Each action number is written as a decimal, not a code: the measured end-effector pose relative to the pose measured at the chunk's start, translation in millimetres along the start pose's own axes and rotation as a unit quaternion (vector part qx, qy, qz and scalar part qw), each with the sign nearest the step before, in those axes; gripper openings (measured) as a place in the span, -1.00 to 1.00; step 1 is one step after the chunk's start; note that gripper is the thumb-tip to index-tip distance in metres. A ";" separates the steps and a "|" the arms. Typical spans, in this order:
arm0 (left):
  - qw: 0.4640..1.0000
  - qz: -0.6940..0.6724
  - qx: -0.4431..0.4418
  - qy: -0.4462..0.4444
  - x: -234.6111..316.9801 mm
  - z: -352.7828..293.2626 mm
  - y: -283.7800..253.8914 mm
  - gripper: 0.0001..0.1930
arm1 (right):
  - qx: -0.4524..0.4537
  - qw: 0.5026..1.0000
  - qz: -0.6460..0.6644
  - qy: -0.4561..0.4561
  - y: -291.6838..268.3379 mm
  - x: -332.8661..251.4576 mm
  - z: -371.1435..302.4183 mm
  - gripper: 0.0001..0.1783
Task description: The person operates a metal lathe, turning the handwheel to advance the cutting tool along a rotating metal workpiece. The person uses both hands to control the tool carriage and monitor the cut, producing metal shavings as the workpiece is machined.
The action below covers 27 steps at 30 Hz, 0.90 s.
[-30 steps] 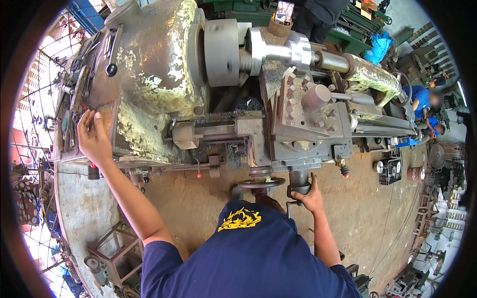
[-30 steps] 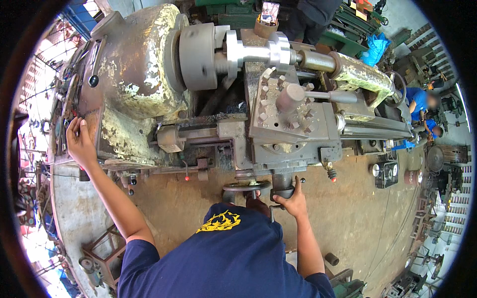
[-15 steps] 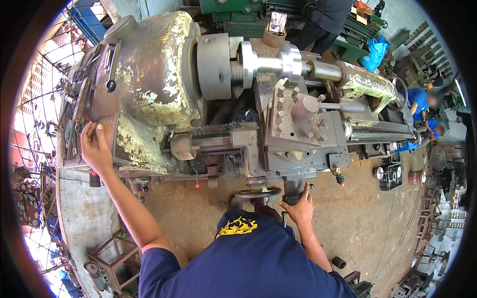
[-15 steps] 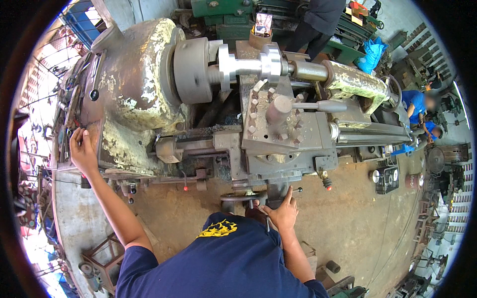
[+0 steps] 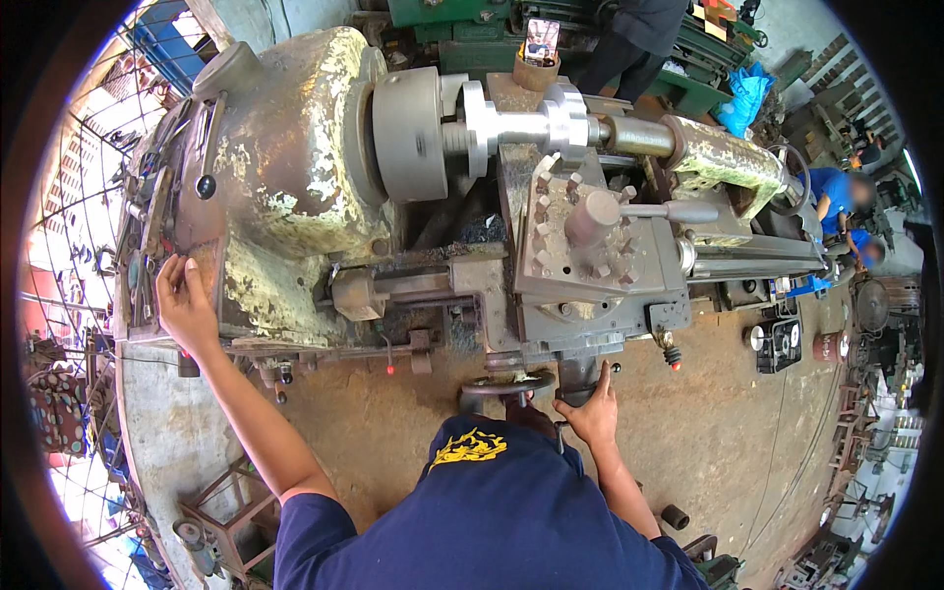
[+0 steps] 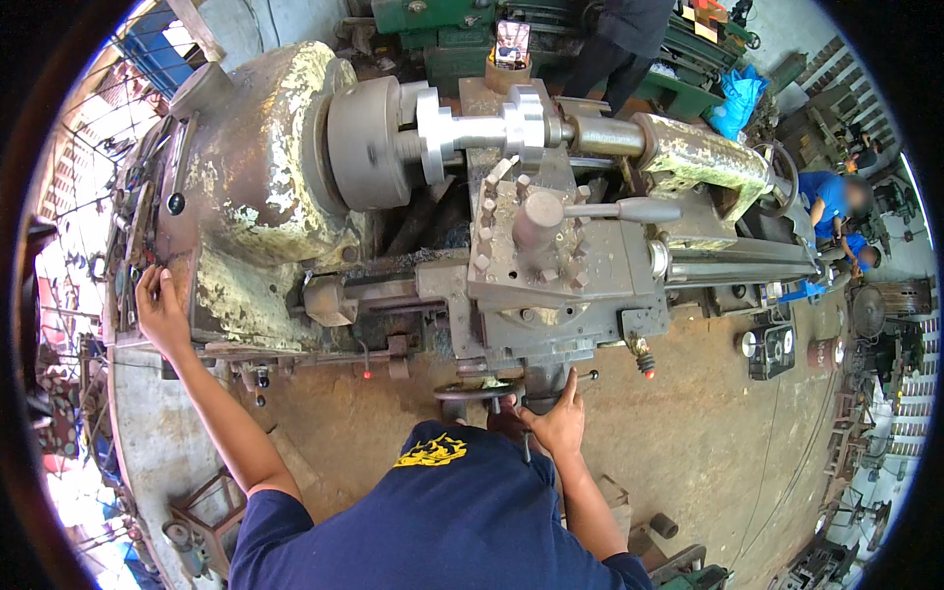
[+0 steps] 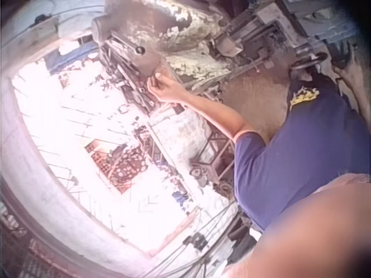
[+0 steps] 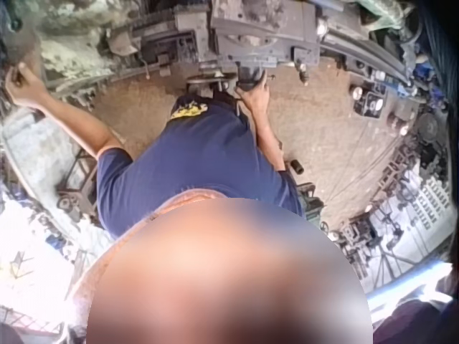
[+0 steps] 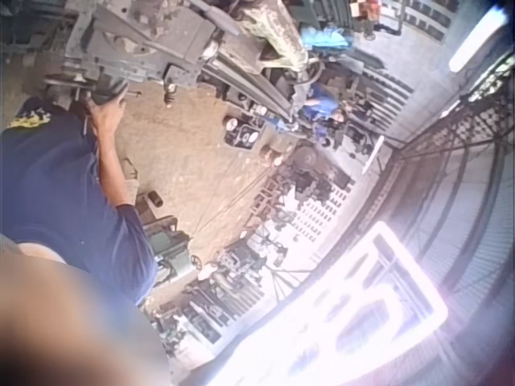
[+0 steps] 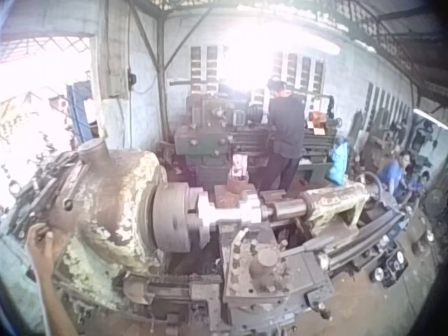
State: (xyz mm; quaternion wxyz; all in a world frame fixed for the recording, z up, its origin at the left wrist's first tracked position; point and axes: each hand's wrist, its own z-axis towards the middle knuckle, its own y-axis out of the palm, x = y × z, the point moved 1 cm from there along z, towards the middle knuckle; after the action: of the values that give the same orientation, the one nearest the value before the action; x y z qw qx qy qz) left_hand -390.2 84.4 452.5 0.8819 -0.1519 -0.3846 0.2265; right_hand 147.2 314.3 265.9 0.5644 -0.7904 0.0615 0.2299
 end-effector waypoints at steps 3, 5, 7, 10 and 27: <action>1.000 0.025 0.000 0.011 -1.4 -0.3 -0.7 -0.70 | 0.014 0.999 0.021 -0.021 0.0 2.8 1.1 0.39; 0.999 0.023 -0.001 0.023 -2.5 1.1 -0.4 -0.70 | 0.015 0.999 0.030 -0.026 -0.3 4.0 1.8 0.39; 0.999 0.019 -0.001 0.026 -3.5 1.1 -0.2 -0.70 | 0.015 0.999 0.030 -0.029 -0.9 4.9 2.6 0.39; 1.000 0.009 0.000 0.019 -3.8 0.9 0.4 -0.71 | -0.001 0.999 0.035 -0.010 -0.8 6.4 3.6 0.40; 0.999 0.032 0.000 0.012 6.3 -0.2 -0.3 -0.71 | -0.043 0.995 0.086 0.013 -11.1 4.8 7.5 0.38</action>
State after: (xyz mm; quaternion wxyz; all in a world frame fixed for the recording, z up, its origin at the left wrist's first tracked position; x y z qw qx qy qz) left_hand -386.2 87.4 456.3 0.8788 -0.1672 -0.3685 0.2529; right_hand 153.1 325.9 271.4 0.5069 -0.8087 0.1265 0.2701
